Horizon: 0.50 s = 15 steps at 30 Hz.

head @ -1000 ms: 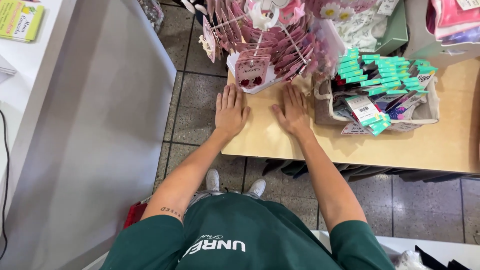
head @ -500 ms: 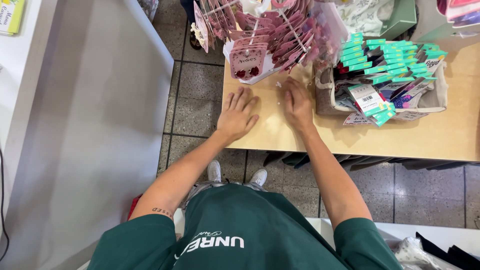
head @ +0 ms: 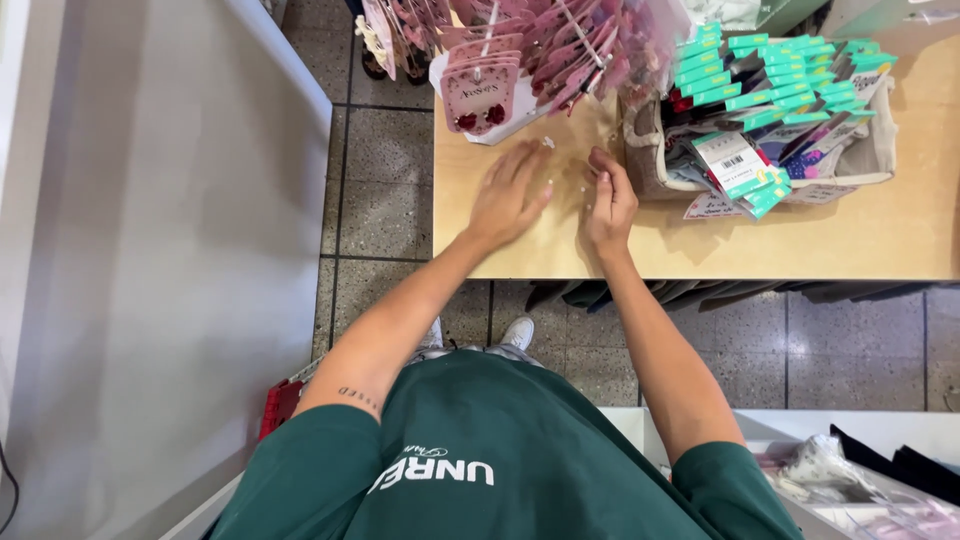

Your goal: Organizing and hanging packaged hair clips and accessories onto a rotating display rack on a store counter.

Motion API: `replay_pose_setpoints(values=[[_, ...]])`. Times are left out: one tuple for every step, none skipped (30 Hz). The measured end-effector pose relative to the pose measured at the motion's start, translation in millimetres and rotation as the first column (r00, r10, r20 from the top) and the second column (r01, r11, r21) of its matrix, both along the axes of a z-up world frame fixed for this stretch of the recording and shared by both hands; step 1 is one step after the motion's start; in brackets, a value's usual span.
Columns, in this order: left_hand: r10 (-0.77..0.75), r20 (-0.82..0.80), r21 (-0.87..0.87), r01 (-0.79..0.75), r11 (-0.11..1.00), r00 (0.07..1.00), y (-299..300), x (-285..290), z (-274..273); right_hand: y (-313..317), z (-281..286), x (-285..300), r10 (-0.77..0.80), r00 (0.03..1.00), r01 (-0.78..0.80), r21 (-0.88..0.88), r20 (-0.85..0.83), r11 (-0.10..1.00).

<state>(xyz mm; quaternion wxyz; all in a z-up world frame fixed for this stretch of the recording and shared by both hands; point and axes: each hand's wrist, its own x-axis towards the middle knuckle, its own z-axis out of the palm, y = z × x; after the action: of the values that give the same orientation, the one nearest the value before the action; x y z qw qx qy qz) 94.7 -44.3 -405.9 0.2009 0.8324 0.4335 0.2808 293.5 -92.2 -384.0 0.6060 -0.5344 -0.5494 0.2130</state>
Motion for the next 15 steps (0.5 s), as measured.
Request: replay_pose_setpoints(values=[[-0.006,0.002,-0.002,0.006,1.000,1.000,8,5,-1,-8,2,-3,-0.006,1.000,0.006,-0.002,0.002,1.000],[-0.008,0.199,0.006,0.007,1.000,0.980,17,10,-2,-15,4,-5,-0.027,0.999,0.027,-0.005,-0.047,1.000],[-0.011,0.388,0.014,0.006,1.000,0.921,26,16,-3,-22,6,-7,-0.049,0.994,0.048,-0.008,-0.095,0.999],[-0.018,0.391,0.013,0.014,1.000,0.920,33,23,-2,-24,-2,-3,-0.056,0.994,0.055,-0.009,-0.092,0.998],[0.034,0.495,-0.062,-0.004,0.998,0.868,39,31,-1,-27,-10,0,-0.094,0.983,0.091,-0.023,-0.160,0.996],[0.092,0.587,-0.139,-0.012,0.990,0.805,46,38,1,-29,-17,4,-0.132,0.965,0.126,-0.040,-0.227,0.991],[0.088,0.588,-0.139,-0.007,0.990,0.804,45,47,7,-29,-26,7,-0.137,0.965,0.131,-0.039,-0.225,0.991],[0.121,0.641,-0.212,0.023,0.977,0.758,44,55,13,-29,-35,9,-0.160,0.942,0.150,-0.055,-0.295,0.987],[0.160,0.686,-0.283,0.058,0.957,0.710,42,63,20,-30,-44,12,-0.183,0.914,0.167,-0.074,-0.362,0.983],[0.157,0.688,-0.284,0.064,0.957,0.709,41,72,17,-29,-38,12,-0.188,0.914,0.173,-0.075,-0.360,0.982],[0.149,0.713,-0.324,0.134,0.937,0.685,38,79,13,-30,-33,10,-0.202,0.899,0.178,-0.097,-0.389,0.979],[0.143,0.737,-0.360,0.204,0.911,0.660,34,86,9,-30,-29,8,-0.216,0.882,0.183,-0.119,-0.418,0.976],[0.143,0.736,-0.361,0.205,0.910,0.662,31,85,7,-30,-28,10,-0.219,0.881,0.185,-0.121,-0.419,0.975],[0.126,0.788,-0.342,0.259,0.903,0.602,29,84,5,-30,-27,11,-0.224,0.872,0.186,-0.128,-0.435,0.974],[0.110,0.835,-0.319,0.311,0.895,0.539,25,83,2,-30,-26,13,-0.230,0.862,0.188,-0.136,-0.451,0.973]])
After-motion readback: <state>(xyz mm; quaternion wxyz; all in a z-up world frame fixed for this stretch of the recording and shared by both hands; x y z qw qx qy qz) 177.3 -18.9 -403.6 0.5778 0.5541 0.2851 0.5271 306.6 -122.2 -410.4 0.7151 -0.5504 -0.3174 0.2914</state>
